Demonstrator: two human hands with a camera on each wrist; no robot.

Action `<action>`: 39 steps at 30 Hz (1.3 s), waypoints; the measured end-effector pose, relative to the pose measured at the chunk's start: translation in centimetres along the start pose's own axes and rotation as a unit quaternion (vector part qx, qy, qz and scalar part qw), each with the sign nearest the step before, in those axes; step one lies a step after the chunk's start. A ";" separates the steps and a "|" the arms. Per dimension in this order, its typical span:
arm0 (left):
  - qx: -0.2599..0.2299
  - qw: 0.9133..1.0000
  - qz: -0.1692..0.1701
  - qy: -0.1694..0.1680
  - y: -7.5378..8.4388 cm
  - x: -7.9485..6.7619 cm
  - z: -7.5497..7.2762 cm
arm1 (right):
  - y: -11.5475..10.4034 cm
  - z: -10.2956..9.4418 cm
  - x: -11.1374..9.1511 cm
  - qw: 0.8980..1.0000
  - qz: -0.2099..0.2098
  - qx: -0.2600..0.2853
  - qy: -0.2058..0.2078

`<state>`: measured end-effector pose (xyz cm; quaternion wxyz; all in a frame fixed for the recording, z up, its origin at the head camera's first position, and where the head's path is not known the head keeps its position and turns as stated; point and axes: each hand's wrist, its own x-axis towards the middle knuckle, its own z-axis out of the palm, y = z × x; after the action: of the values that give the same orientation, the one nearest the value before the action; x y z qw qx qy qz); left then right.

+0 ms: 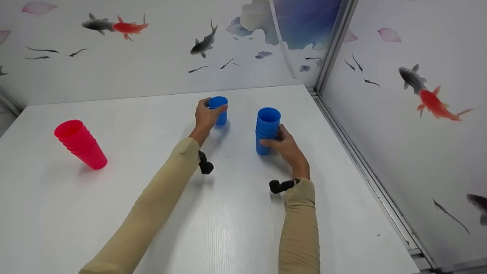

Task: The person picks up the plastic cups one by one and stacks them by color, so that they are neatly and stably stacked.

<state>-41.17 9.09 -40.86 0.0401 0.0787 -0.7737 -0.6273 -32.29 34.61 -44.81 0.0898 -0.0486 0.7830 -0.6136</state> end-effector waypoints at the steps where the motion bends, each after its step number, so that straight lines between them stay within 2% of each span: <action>1: 0.002 1.000 0.001 -0.006 0.2 -0.1 0.0 | 0.0 -0.1 -0.1 1.000 0.001 0.000 0.000; 12: 0.001 0.996 0.061 -0.067 3.2 -2.5 0.0 | 0.3 -0.5 -0.3 1.000 -0.018 -0.001 0.002; 24: 0.029 0.989 0.090 -0.117 7.4 -5.7 -1.1 | 0.3 -0.2 -0.1 1.000 0.009 -0.022 0.006; 34: 0.039 0.978 0.137 -0.153 11.3 -7.9 -0.8 | 0.0 -0.1 0.2 1.000 0.002 -0.019 0.000; 39: 0.043 0.970 0.157 -0.179 12.4 -9.0 -0.1 | 0.0 0.0 0.5 1.000 -0.002 -0.019 0.002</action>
<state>-33.14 13.06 -28.41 -0.0038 -0.1558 -0.7974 -0.5831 -32.73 34.48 -44.83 0.0862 -0.0502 0.7944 -0.5992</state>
